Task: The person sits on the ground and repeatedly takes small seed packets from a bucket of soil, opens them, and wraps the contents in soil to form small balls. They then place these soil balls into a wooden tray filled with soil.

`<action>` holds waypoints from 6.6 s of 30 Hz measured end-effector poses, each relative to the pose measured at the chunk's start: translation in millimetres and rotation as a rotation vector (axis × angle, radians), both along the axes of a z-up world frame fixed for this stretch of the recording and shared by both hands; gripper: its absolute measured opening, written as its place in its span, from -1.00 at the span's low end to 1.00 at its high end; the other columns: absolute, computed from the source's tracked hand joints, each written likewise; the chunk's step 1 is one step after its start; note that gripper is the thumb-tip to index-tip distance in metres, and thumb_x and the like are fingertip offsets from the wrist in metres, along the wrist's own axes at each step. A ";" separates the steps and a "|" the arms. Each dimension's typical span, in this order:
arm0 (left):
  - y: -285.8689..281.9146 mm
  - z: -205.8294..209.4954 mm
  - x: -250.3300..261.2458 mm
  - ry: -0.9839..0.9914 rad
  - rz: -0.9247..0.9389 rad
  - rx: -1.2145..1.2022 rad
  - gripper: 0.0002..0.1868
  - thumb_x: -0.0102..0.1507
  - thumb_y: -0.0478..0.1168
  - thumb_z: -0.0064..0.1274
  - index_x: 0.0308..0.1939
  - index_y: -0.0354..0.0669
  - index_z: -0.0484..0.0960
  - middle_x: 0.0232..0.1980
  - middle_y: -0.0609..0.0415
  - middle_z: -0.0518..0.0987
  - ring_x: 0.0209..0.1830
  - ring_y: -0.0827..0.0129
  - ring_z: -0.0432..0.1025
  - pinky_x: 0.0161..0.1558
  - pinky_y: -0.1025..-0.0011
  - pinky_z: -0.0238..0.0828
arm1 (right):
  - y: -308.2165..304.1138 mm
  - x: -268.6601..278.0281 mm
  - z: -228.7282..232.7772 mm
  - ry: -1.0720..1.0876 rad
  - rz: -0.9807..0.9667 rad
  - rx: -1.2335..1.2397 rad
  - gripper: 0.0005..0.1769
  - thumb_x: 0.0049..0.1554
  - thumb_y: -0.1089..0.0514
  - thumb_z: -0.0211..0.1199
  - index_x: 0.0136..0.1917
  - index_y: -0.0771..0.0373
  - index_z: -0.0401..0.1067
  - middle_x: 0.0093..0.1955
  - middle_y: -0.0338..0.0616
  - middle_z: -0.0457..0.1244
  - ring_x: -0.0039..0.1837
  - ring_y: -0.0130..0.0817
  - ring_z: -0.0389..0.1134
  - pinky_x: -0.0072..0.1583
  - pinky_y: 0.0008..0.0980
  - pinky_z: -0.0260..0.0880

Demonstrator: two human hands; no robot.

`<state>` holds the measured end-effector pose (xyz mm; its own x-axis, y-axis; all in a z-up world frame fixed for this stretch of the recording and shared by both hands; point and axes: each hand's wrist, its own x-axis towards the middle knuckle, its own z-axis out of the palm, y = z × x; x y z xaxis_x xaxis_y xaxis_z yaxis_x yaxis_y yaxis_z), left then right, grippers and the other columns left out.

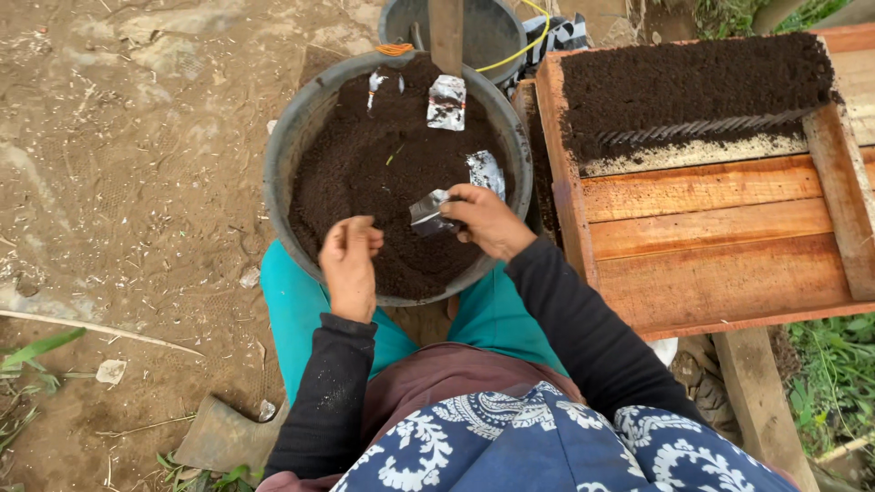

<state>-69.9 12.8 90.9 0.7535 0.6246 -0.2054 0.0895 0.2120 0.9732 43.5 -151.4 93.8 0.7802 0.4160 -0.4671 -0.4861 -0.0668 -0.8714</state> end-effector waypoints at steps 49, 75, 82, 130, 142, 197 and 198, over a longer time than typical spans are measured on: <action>40.7 53.6 -0.9 -0.100 -0.183 0.500 -0.79 0.30 -0.44 -0.31 -0.11 -0.22 0.44 -0.47 -0.04 0.40 -0.49 0.36 0.31 -0.43 0.31 0.29 | 39.7 -0.1 -71.2 -0.496 0.531 -0.578 -0.59 0.04 0.11 0.15 0.15 0.25 0.30 0.05 0.18 0.20 0.12 0.25 0.25 0.04 0.05 0.35; -34.8 -9.1 14.5 0.098 -0.468 0.185 -0.61 0.27 -0.47 -0.33 0.18 -0.34 0.31 0.09 -0.33 0.40 0.13 -0.24 0.26 0.09 -0.21 0.31 | 31.9 -56.9 73.3 -0.624 -0.157 -0.064 -0.73 0.06 0.33 0.10 0.06 0.31 0.42 0.02 0.07 0.31 0.17 -0.15 0.29 0.20 -0.10 0.31; -22.6 15.9 28.0 0.282 -0.611 0.532 -0.68 0.30 -0.37 -0.22 0.13 -0.32 0.38 0.02 -0.34 0.44 -0.07 -0.12 0.41 -0.20 0.03 0.53 | -1.6 -50.6 18.6 -1.221 0.558 -0.876 -0.86 0.01 0.20 0.12 -0.12 0.09 0.43 -0.23 -0.21 0.28 -0.02 -0.21 0.29 0.04 -0.15 0.26; -6.8 -8.9 34.5 -0.103 0.062 -1.081 -0.68 0.36 -0.01 -0.30 -0.39 -0.12 0.28 -0.48 0.04 0.26 -0.50 0.28 0.19 -0.44 0.43 0.10 | 37.2 -1.4 -5.3 -0.745 0.267 -0.355 -0.53 -0.02 0.36 -0.01 0.17 0.19 0.39 0.18 0.04 0.20 0.37 -0.01 0.10 0.36 -0.10 0.03; -7.4 -14.4 31.3 -0.174 0.062 -0.719 -0.59 0.26 0.04 -0.02 -0.48 -0.22 0.44 -0.72 0.03 0.31 -0.85 0.49 0.08 -0.72 0.57 -0.03 | 37.8 -14.2 -85.1 -0.171 0.150 -0.097 -0.72 -0.12 0.35 0.27 -0.09 0.21 0.41 -0.18 -0.19 0.27 -0.14 -0.36 0.31 -0.15 -0.36 0.41; -3.4 -45.2 5.6 0.038 -0.035 -0.073 -0.67 0.41 -0.12 -0.31 -0.27 -0.21 0.50 -0.51 0.06 0.45 -0.50 0.50 0.34 -0.41 0.53 0.40 | -24.4 9.8 -103.3 -1.241 0.713 -1.287 -0.85 -0.14 0.24 0.21 -0.51 0.23 0.37 -0.53 -0.01 0.18 -0.32 -0.04 0.28 -0.37 -0.12 0.34; -1.6 -42.3 6.2 0.044 -0.035 -0.080 -0.68 0.41 -0.13 -0.32 -0.26 -0.21 0.49 -0.51 0.07 0.45 -0.49 0.50 0.34 -0.41 0.53 0.40 | -13.4 -0.1 -113.2 -1.158 0.852 -1.210 -0.86 -0.11 0.24 0.16 -0.48 0.27 0.40 -0.50 0.04 0.22 -0.38 -0.07 0.31 -0.43 -0.22 0.34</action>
<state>-63.8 11.2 48.6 0.7638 0.5781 -0.2871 0.1408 0.2849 0.9482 43.4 -164.8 -19.4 0.6725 0.7037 -0.2294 0.7223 -0.6916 -0.0043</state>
